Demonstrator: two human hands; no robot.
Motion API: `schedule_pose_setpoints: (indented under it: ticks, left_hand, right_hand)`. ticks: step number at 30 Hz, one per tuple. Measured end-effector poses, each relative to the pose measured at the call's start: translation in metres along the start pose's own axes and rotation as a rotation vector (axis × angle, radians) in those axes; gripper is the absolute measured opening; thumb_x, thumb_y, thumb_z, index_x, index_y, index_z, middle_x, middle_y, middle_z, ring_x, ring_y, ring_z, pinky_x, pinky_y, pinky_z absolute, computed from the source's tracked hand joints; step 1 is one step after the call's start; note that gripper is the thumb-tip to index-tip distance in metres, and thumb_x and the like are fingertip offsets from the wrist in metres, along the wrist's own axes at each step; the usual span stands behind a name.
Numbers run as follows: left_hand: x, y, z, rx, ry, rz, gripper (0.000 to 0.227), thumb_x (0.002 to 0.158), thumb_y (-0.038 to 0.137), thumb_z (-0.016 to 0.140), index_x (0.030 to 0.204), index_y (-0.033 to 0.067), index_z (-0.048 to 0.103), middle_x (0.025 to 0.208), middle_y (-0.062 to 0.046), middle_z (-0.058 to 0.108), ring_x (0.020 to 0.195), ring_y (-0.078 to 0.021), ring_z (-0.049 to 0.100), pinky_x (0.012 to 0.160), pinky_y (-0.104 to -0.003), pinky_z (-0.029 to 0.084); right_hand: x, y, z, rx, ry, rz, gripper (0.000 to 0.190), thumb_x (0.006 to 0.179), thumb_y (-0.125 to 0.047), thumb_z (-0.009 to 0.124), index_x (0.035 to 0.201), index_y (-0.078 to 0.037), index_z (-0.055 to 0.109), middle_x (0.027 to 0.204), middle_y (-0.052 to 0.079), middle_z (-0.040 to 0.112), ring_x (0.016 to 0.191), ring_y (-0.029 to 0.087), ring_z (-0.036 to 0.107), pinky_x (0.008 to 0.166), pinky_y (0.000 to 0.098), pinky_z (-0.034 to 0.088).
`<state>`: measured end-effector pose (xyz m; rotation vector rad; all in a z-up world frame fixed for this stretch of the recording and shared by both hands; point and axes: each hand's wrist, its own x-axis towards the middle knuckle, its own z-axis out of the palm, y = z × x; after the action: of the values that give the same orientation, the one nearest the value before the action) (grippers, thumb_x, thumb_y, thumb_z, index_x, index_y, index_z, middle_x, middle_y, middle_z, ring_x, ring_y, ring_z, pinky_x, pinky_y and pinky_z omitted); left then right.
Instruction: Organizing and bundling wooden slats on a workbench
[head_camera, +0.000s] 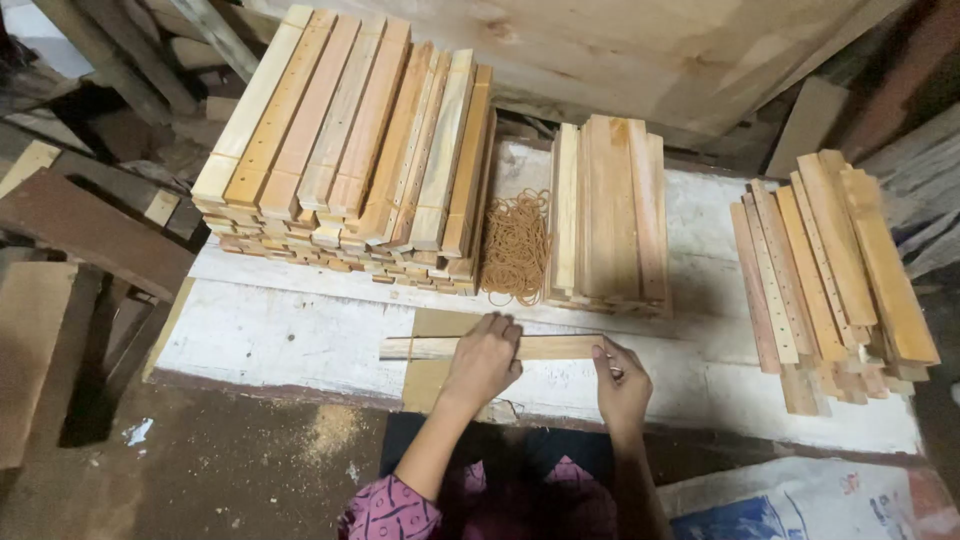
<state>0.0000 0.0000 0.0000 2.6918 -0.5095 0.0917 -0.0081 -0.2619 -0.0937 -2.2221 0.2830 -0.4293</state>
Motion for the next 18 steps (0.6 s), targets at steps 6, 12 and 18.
schedule_pose_setpoints:
  ticks: [6,12,18]
  left_hand:
    - [0.014,0.014,0.026,-0.243,0.146,0.156,0.052,0.076,0.034,0.087,0.111,0.0013,0.069,0.106,-0.014,0.066,0.102,-0.0328,0.06,0.086,-0.045,0.05]
    - [0.012,0.005,0.029,-0.267,0.147,0.21,0.044,0.08,0.041,0.082,0.103,0.0056,0.07,0.101,-0.013,0.064,0.102,-0.0335,0.057,0.086,-0.045,0.049]
    - [-0.003,0.005,0.016,-0.273,0.216,0.254,0.057,0.077,0.041,0.082,0.12,0.007,0.067,0.113,-0.011,0.062,0.112,-0.0304,0.052,0.095,-0.044,0.039]
  right_hand:
    - [-0.013,-0.047,-0.018,0.163,-0.05,0.131,0.033,0.093,-0.023,0.072,0.12,-0.004,0.076,0.106,0.007,0.078,0.085,0.016,0.067,0.077,0.029,0.052]
    - [-0.004,-0.018,-0.023,0.076,-0.142,0.032,0.025,0.093,-0.024,0.071,0.11,-0.007,0.078,0.095,0.007,0.079,0.086,0.017,0.072,0.081,0.0286,0.056]
    - [-0.009,-0.099,-0.05,0.032,-0.304,0.292,0.065,0.079,-0.017,0.081,0.142,-0.015,0.065,0.115,0.016,0.063,0.086,0.019,0.061,0.086,0.0293,0.047]
